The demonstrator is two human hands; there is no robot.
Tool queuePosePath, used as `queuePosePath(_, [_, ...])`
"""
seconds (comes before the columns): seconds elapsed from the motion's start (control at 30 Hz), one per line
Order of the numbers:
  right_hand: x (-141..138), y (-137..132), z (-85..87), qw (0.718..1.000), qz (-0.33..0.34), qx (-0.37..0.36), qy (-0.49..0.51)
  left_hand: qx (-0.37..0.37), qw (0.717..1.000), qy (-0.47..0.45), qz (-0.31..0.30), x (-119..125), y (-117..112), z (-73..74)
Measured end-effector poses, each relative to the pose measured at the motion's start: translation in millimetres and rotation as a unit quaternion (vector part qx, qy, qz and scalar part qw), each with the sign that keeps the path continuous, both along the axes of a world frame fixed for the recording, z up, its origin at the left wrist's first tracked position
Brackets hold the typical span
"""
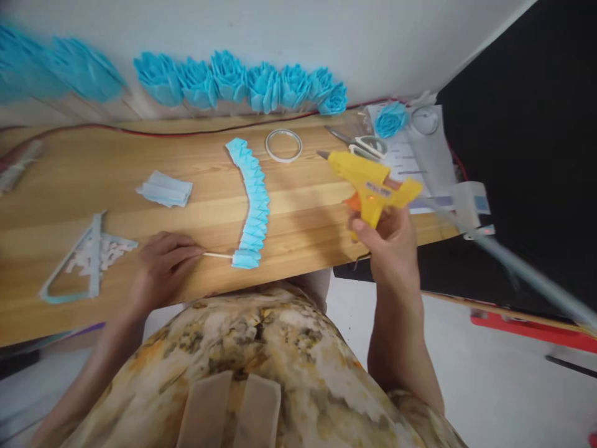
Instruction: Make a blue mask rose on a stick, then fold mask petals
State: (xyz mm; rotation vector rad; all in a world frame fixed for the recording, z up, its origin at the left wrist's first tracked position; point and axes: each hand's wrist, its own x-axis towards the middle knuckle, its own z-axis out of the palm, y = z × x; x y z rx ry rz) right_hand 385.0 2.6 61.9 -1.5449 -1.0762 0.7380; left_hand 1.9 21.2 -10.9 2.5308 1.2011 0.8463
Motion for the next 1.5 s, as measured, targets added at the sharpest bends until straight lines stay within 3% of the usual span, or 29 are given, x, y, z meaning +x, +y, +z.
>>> queuePosePath(0.13, [-8, -23, -16.5, 0.977, 0.130, -0.103, 0.137, -0.001, 1.000, -0.007, -0.001, 1, 0, 1.4])
queuePosePath(0.27, [-17, -33, -29.3, 0.972, 0.162, -0.148, 0.084, -0.001, 1.000, -0.006, -0.004, 2, 0, 3.1])
queuePosePath(0.43, [-29, -31, -24.9, 0.971, 0.161, -0.166, 0.058, -0.009, 1.000, -0.003, 0.004, 1, 0, 3.6])
queuePosePath(0.67, [-42, -35, -28.8, 0.946, 0.255, -0.193, 0.053, -0.015, 1.000, -0.007, 0.002, 2, 0, 4.7])
queuePosePath(1.07, [-51, -42, -36.1, 0.948, 0.264, -0.169, -0.046, -0.018, 1.000, -0.015, 0.003, 3, 0, 7.5])
queuePosePath(1.33, [-53, -41, -32.9, 0.943, 0.281, -0.179, -0.023, -0.010, 1.000, -0.019, 0.004, 3, 1, 5.7])
queuePosePath(1.5, [-48, -41, -41.3, 0.943, 0.298, -0.139, -0.051, -0.011, 1.000, -0.023, -0.004, 2, 1, 5.1])
